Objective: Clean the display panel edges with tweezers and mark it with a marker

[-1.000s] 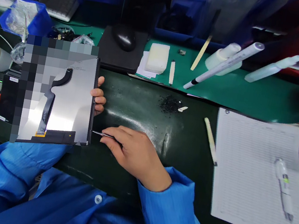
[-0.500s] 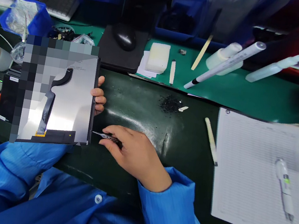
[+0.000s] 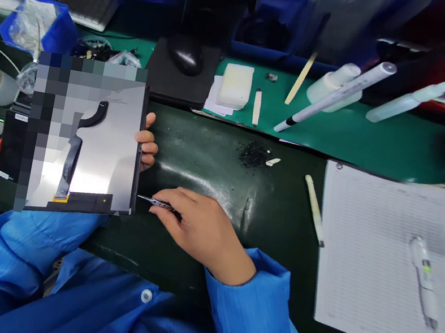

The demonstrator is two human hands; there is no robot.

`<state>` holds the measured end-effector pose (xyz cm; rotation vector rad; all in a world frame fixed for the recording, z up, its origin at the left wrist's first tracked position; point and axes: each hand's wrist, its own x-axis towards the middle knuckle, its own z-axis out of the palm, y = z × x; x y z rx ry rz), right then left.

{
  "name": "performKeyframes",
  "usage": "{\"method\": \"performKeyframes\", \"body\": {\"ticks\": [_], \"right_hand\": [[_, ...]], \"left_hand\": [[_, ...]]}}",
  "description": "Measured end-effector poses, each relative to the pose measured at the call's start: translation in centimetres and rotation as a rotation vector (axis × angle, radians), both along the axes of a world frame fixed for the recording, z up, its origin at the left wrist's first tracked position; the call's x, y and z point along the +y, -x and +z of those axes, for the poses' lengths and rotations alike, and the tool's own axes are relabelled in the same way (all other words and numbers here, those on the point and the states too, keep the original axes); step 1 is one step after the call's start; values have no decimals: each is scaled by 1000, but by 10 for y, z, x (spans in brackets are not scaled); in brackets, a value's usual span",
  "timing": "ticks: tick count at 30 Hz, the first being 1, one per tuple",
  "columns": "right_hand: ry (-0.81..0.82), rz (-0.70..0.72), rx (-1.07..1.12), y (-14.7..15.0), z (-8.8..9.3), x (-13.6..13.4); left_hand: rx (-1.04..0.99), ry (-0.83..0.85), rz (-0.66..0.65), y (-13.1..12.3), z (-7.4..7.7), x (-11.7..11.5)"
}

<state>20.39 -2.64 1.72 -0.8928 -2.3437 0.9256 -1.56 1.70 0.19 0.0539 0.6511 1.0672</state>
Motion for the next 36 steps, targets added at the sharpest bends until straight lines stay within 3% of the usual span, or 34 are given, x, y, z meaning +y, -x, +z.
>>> {"method": "performKeyframes", "body": {"ticks": [6,13,20,27,36], "right_hand": [[-21,32,5,0,1,1],[3,1,12,1,1,0],[1,25,8,0,1,1],[37,9,2,0,2,0],[37,0,31,0,1,0]], "left_hand": [[-4,11,-29,0,8,-1],[-58,-74,-38,1,-4,0],[-63,-44,-46,2,2,-1],[-89,-58,-31,2,-5,-2],[-89,-76,-43,3,0,-3]]}}
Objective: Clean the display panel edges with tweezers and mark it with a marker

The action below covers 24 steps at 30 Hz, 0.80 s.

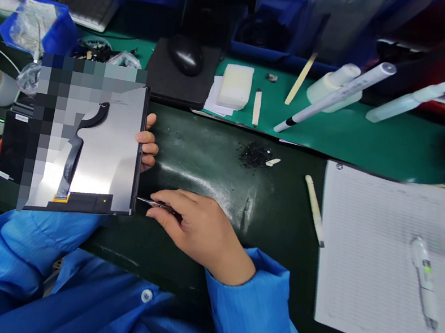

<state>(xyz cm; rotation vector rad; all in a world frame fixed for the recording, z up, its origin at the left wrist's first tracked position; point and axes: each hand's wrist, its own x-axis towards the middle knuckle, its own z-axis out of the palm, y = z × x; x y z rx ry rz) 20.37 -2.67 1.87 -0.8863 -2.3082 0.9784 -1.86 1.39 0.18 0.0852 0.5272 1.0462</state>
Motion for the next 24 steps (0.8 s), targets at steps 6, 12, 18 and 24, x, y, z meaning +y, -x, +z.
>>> {"method": "performKeyframes", "body": {"ticks": [6,12,18,24], "right_hand": [[-43,22,-11,1,-1,2],[19,-5,-7,0,1,1],[-17,31,-15,0,0,1],[18,0,-8,1,1,0]], "left_hand": [[19,23,16,-3,4,0],[26,33,43,-4,4,-1],[0,8,-9,1,-4,3],[-19,8,-20,3,-4,2]]}}
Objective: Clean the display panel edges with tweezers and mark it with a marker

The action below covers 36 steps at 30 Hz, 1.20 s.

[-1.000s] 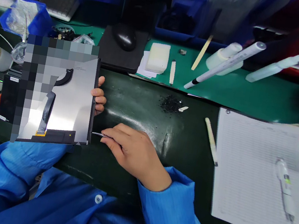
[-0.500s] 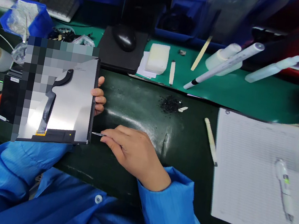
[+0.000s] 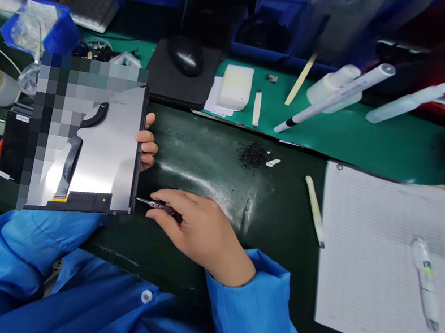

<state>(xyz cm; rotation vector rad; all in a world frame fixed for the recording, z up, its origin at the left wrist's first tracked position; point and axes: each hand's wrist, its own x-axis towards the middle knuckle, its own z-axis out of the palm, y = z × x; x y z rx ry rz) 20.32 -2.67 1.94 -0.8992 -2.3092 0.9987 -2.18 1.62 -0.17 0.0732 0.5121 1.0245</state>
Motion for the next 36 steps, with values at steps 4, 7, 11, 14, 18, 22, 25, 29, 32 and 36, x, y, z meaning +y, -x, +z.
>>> {"method": "performKeyframes", "body": {"ticks": [4,7,11,14,18,22,25,29,32,36], "right_hand": [[-26,10,-14,0,0,0],[-56,30,-11,-1,0,1],[-34,13,-7,-1,0,1],[-9,-18,2,0,0,0],[-38,29,-5,0,0,1],[-40,45,-21,-1,0,2],[5,11,-23,-1,1,0],[-21,20,-9,-1,-1,0],[-55,45,4,-2,-2,1],[-35,36,2,-3,-1,0]], "left_hand": [[2,12,7,0,-1,0],[-2,6,4,0,-4,2],[-3,3,21,2,-7,1],[26,18,38,2,-7,0],[39,6,66,1,-8,-1],[10,-45,32,2,-10,-1],[15,-37,36,1,-9,-1],[10,-60,40,1,-10,-1],[4,-107,24,3,-14,-1],[14,-102,33,3,-17,-1]]}}
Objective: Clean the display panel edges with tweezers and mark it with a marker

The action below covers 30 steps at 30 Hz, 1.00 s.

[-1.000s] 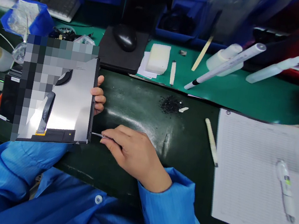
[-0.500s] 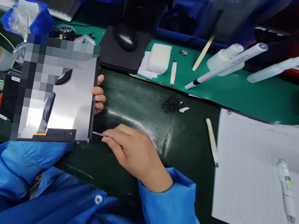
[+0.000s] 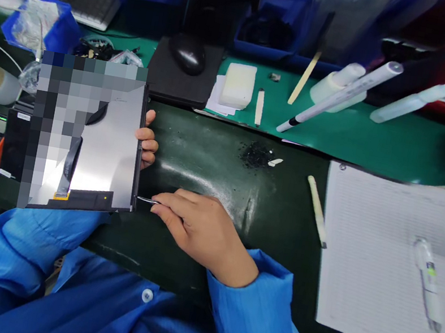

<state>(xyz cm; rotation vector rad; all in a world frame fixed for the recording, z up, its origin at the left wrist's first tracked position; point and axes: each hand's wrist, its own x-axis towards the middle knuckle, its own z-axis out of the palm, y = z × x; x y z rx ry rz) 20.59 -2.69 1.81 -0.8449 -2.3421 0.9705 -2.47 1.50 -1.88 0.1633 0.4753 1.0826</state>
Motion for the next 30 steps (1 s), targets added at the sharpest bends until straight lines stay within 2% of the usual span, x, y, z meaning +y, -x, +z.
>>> {"method": "performKeyframes", "body": {"ticks": [5,10,14,17,25,30], "right_hand": [[19,-40,-3,1,0,-2],[-39,13,21,1,0,2],[-7,-7,1,1,1,0],[0,-38,-9,2,0,-2],[-22,13,16,1,0,1],[16,-48,-16,1,0,-2]], "left_hand": [[57,58,74,-2,-2,0],[-17,13,1,0,0,1],[-39,9,-31,0,6,2],[-49,3,-38,0,8,2],[-19,32,-26,-1,10,1],[-28,31,-36,-1,12,2]]}}
